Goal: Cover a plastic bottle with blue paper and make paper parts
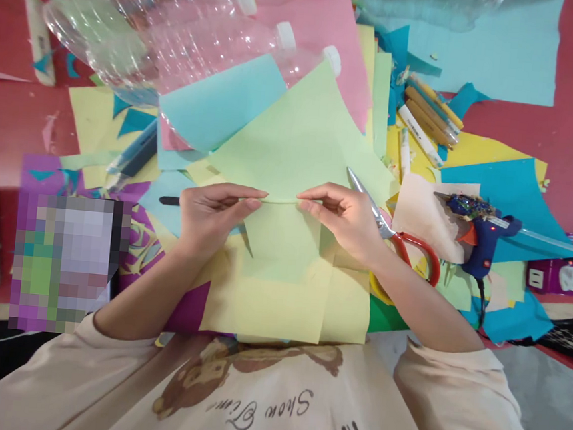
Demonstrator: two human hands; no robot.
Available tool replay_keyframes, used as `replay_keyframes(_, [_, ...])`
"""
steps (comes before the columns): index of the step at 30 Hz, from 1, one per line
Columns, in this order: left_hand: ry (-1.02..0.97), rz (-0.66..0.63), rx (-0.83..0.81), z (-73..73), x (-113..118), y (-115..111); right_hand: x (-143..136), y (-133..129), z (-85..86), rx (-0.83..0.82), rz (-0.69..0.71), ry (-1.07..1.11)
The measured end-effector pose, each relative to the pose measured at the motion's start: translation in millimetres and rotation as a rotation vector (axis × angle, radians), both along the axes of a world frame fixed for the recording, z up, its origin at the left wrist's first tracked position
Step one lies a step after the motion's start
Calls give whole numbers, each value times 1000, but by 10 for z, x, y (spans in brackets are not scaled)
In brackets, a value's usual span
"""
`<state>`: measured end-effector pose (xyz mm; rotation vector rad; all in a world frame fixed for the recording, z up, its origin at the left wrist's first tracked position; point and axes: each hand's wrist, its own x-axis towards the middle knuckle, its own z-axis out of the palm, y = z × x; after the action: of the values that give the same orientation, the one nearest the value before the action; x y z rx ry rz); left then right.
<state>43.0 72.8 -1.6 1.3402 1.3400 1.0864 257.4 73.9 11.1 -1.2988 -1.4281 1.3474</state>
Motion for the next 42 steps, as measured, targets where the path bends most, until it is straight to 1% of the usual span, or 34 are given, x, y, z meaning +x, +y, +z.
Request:
replay_keyframes(4, [3,40,32,-14,-26,11,8,25,-1,4,-35,36])
replay_keyframes(10, [23,23,49,-43,-58,23,7,34,-9,3,-52,57])
replay_keyframes(15, [55,11,53,-36,-64,36,38,34,-9,-17,-45,29])
replay_keyframes(19, [80,18,34,-28,-55,23,29,33,-7,-25,0,27])
replay_keyframes(21, [74,-8,10,-24,-41,7,8,21,-5,-28,29,4])
replay_keyframes(24, [62,-87,-16,-15,-9,-16,-28,-8,4,-13,62,-90])
replay_keyframes(27, [75,-174,13,-8,23,-35,-58,-35,20,25,97,-138])
replay_keyframes(30, [116,-210,70,-14,49,-52,-78,-47,30,36,124,-142])
replay_keyframes(36, [111,-180,129,-19,77,-72,-87,-55,9,60,137,-119])
replay_keyframes(42, [75,-151,64,-11,85,-82,-80,-66,30,45,124,-108])
